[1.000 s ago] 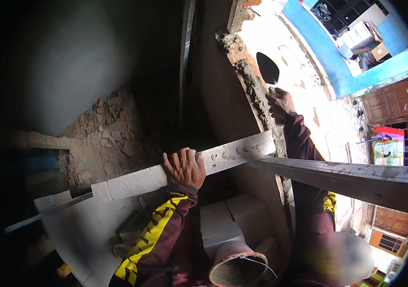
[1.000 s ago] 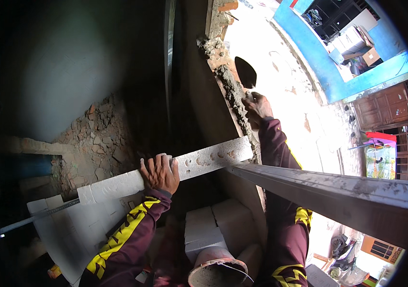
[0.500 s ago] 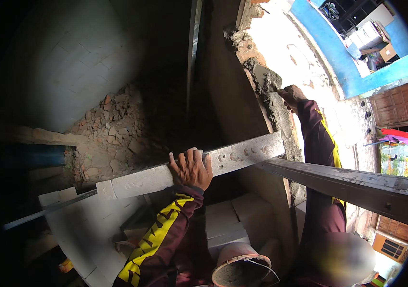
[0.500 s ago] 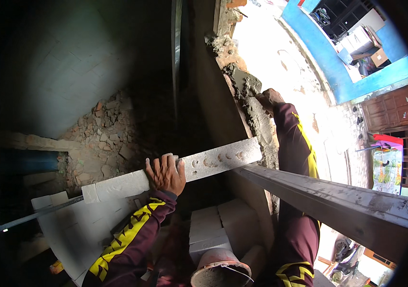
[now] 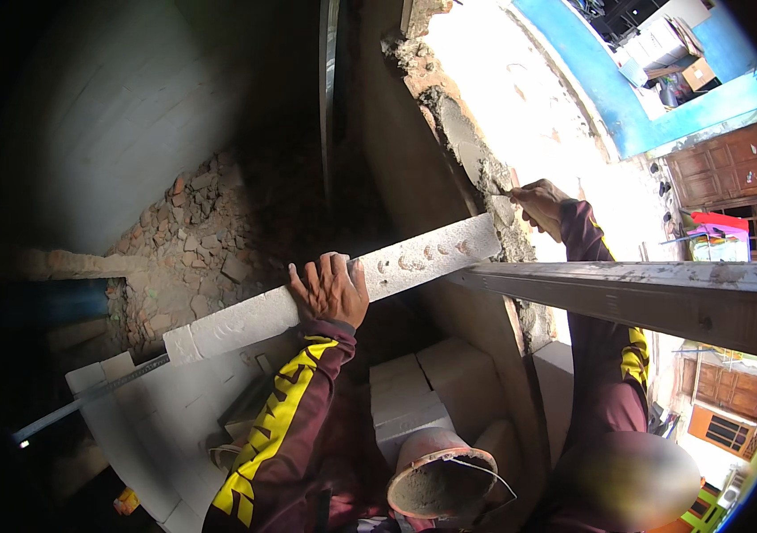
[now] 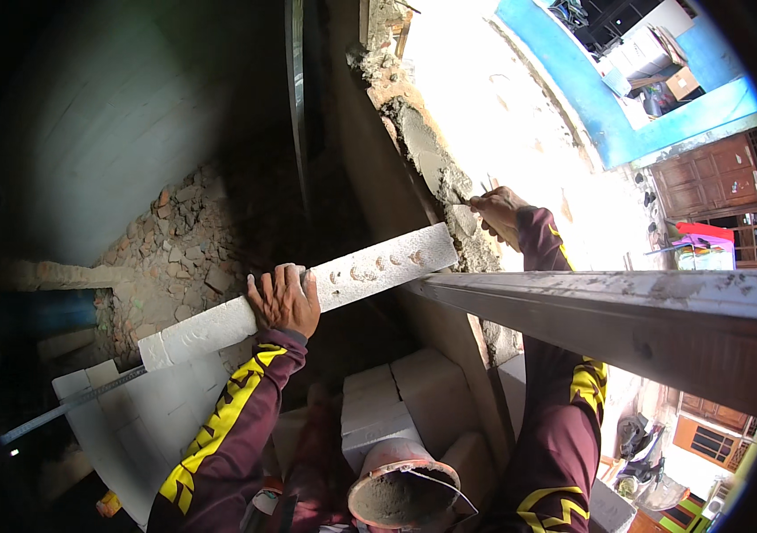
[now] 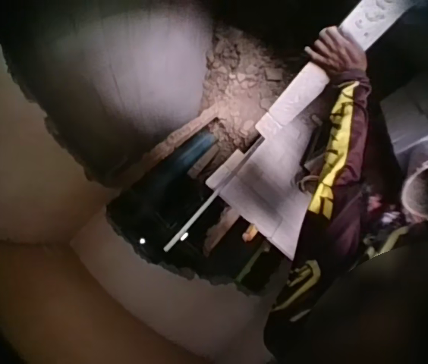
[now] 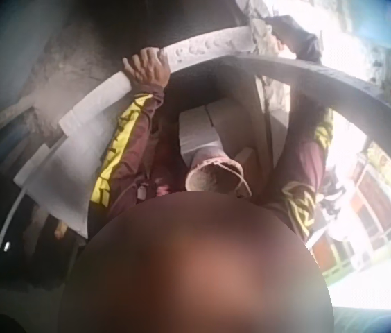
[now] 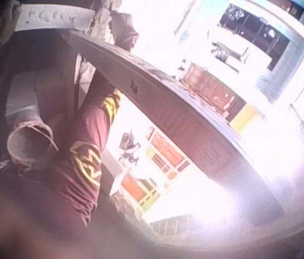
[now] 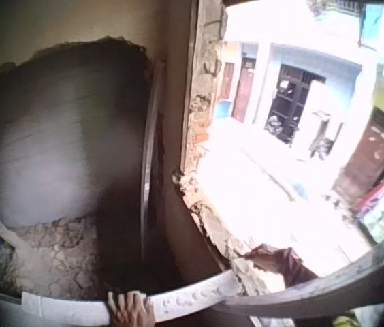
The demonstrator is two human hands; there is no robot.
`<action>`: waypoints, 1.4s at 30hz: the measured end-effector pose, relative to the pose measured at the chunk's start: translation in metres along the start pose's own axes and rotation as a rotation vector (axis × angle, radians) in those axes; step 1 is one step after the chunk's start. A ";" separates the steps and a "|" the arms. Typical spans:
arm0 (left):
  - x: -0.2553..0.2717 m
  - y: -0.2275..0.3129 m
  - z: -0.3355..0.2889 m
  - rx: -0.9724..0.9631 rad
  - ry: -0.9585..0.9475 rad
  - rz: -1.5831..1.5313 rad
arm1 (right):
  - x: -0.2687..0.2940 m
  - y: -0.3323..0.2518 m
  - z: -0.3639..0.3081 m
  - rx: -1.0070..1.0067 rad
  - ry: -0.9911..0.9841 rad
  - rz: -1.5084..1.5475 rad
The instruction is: The person scoops cement from a bucket with a trowel and applies it to a ledge and to a block. The person places the block on the ledge, taps it with a hammer to set it, and then applies more cement to the joint between the block and the ledge.
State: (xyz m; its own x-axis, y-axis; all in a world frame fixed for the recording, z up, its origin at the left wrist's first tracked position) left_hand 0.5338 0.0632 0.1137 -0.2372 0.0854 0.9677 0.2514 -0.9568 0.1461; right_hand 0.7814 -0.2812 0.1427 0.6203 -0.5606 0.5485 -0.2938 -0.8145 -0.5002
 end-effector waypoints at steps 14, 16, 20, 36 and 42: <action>-0.002 0.000 0.000 0.004 0.027 -0.004 | 0.010 -0.085 -0.011 0.094 0.150 -0.479; -0.003 0.000 -0.001 0.002 0.038 -0.008 | 0.001 -0.110 -0.001 0.067 0.185 -0.563; -0.004 -0.002 -0.001 -0.008 0.055 -0.005 | -0.010 -0.134 -0.002 0.004 0.087 -0.661; -0.004 0.002 -0.001 -0.011 0.062 0.038 | -0.016 -0.038 -0.093 0.017 0.029 -0.921; 0.000 0.004 -0.003 -0.009 0.026 0.115 | -0.030 0.019 -0.123 0.087 0.106 -0.839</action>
State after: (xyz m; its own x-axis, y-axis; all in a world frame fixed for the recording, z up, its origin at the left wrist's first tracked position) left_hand 0.5322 0.0587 0.1134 -0.2314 -0.0319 0.9723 0.2695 -0.9625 0.0325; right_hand 0.6675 -0.2986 0.1994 0.5347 0.2098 0.8186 0.2925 -0.9547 0.0536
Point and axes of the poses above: each hand's wrist, its own z-axis towards the middle knuckle, its own x-axis out of the back of the hand, y = z × x, the point moved 1 cm from there along z, towards the middle knuckle, and after that the axes turned 3 degrees about y, right-handed, at the moved point
